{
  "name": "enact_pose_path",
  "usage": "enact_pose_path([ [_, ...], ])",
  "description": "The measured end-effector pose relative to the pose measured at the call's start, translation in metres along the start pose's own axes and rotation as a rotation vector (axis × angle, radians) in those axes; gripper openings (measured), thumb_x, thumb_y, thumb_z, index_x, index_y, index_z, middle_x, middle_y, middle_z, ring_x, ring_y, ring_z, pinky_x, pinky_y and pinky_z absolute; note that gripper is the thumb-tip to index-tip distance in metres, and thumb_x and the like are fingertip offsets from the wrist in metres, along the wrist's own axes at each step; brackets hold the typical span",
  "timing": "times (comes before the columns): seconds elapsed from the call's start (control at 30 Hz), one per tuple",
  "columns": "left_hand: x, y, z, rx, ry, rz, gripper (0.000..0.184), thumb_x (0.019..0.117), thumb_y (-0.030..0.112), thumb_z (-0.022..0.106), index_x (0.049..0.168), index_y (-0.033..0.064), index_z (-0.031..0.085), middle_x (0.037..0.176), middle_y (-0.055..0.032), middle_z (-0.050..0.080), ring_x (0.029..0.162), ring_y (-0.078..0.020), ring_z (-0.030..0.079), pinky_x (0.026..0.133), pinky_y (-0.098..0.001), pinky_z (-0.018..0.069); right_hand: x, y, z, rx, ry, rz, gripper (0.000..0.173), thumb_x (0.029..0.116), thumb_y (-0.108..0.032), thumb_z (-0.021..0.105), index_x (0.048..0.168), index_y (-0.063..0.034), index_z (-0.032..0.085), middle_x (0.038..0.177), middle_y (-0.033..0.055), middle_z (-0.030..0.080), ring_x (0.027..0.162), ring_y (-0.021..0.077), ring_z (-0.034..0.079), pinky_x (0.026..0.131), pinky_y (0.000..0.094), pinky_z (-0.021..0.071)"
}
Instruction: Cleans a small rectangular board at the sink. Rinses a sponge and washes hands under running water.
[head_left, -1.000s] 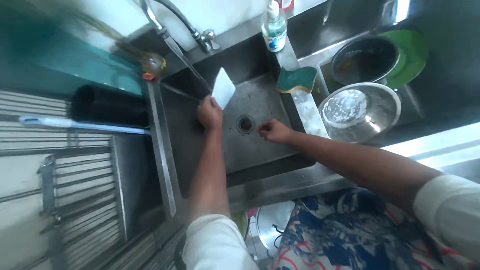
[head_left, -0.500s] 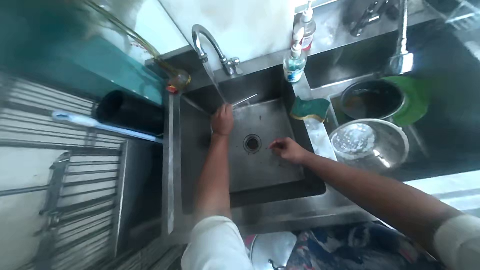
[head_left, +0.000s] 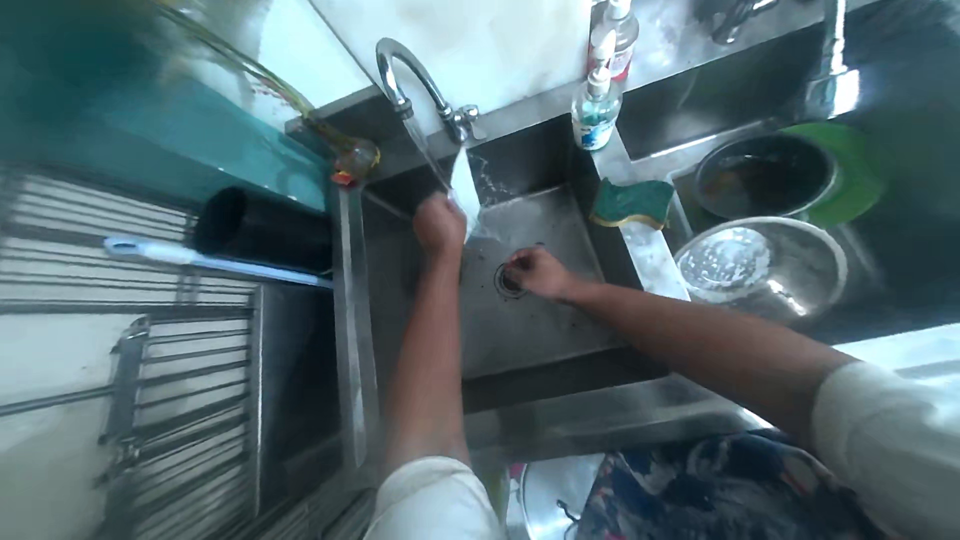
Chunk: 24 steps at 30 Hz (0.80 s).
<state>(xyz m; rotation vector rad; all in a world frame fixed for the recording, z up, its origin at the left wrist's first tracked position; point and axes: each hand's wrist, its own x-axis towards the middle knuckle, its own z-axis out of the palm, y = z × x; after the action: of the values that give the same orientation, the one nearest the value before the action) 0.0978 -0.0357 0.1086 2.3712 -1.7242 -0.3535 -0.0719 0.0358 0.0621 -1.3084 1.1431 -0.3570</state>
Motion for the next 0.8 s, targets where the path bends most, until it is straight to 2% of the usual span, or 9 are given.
enact_pose_path([
  [0.1,0.01,0.007,-0.011,-0.073,-0.065,-0.187,0.027,0.0998,0.019,0.059,0.112,-0.0011,0.072,0.116,-0.024,0.07,0.112,-0.0389,0.067,0.096,-0.0597,0.0517,0.027,-0.001,0.005,-0.132,0.148,-0.027,0.032,0.1014,-0.019,0.066,0.126,0.0014,0.067,0.112,0.0209,0.072,0.103,0.0342,0.071,0.094,0.0527,0.0556],
  [0.17,0.016,0.006,-0.012,-0.138,-0.108,-0.271,0.029,0.0979,0.023,0.064,0.107,-0.0043,0.071,0.113,-0.0244,0.07,0.107,-0.0372,0.068,0.094,-0.0581,0.0528,0.041,-0.012,0.001,-0.264,0.189,-0.024,0.04,0.1003,-0.029,0.068,0.132,-0.0055,0.065,0.115,0.0186,0.071,0.106,0.0363,0.07,0.093,0.0569,0.0554],
  [0.23,0.025,-0.002,-0.003,-0.283,-0.128,-0.347,0.034,0.0975,0.025,0.066,0.111,-0.0059,0.069,0.106,-0.0211,0.071,0.091,-0.0291,0.072,0.086,-0.0482,0.0592,0.052,-0.022,-0.002,-0.41,0.183,-0.037,0.044,0.0995,-0.036,0.068,0.134,-0.0089,0.064,0.122,0.0178,0.069,0.112,0.0373,0.068,0.094,0.0592,0.0547],
  [0.33,0.024,-0.009,0.004,-0.502,-0.122,-0.45,0.031,0.0971,0.02,0.065,0.116,-0.0049,0.064,0.091,-0.0135,0.069,0.07,-0.0173,0.067,0.07,-0.0344,0.0595,0.061,-0.033,-0.006,-0.602,0.162,-0.072,0.036,0.1004,-0.032,0.065,0.127,-0.0069,0.068,0.13,0.0193,0.065,0.12,0.0399,0.063,0.095,0.0606,0.0529],
  [0.4,0.018,-0.011,0.003,-0.593,-0.138,-0.491,0.028,0.098,0.015,0.062,0.118,-0.0047,0.061,0.09,-0.0106,0.065,0.069,-0.014,0.064,0.068,-0.0303,0.0579,0.065,-0.035,-0.009,-0.697,0.169,-0.129,0.027,0.101,-0.022,0.063,0.119,-0.0028,0.071,0.128,0.0204,0.066,0.123,0.0413,0.061,0.094,0.0613,0.0521],
  [0.47,0.013,-0.014,0.002,-0.668,-0.154,-0.536,0.03,0.1013,0.015,0.06,0.123,-0.0056,0.06,0.095,-0.0116,0.064,0.073,-0.0138,0.062,0.071,-0.0294,0.0556,0.071,-0.035,-0.013,-0.779,0.163,-0.23,0.022,0.1005,-0.013,0.061,0.113,0.0012,0.072,0.125,0.0212,0.067,0.123,0.042,0.061,0.093,0.0609,0.0522],
  [0.63,0.005,-0.03,0.008,-0.922,-0.114,-0.635,0.03,0.1046,0.019,0.056,0.125,-0.0022,0.057,0.095,-0.0086,0.061,0.075,-0.012,0.061,0.071,-0.0268,0.0544,0.081,-0.041,-0.018,-0.927,0.132,-0.442,0.02,0.099,0.001,0.056,0.111,0.0064,0.071,0.125,0.0238,0.066,0.12,0.0444,0.061,0.09,0.0595,0.0518],
  [0.7,-0.001,-0.031,0.006,-1.005,-0.112,-0.628,0.029,0.1068,0.026,0.052,0.122,0.0011,0.059,0.095,-0.0056,0.062,0.077,-0.0109,0.06,0.073,-0.0275,0.0532,0.082,-0.045,-0.018,-0.896,0.146,-0.4,0.02,0.0985,0.0,0.057,0.111,0.0055,0.071,0.126,0.0229,0.066,0.122,0.0428,0.061,0.094,0.0599,0.052],
  [0.8,-0.009,-0.031,0.001,-1.04,-0.082,-0.562,0.036,0.1092,0.037,0.048,0.116,0.0045,0.062,0.091,-0.002,0.064,0.073,-0.0082,0.06,0.069,-0.0263,0.0532,0.083,-0.051,-0.021,-0.62,0.179,-0.112,0.024,0.1007,-0.017,0.06,0.113,-0.0003,0.072,0.123,0.0219,0.069,0.118,0.0409,0.065,0.095,0.0629,0.0522],
])
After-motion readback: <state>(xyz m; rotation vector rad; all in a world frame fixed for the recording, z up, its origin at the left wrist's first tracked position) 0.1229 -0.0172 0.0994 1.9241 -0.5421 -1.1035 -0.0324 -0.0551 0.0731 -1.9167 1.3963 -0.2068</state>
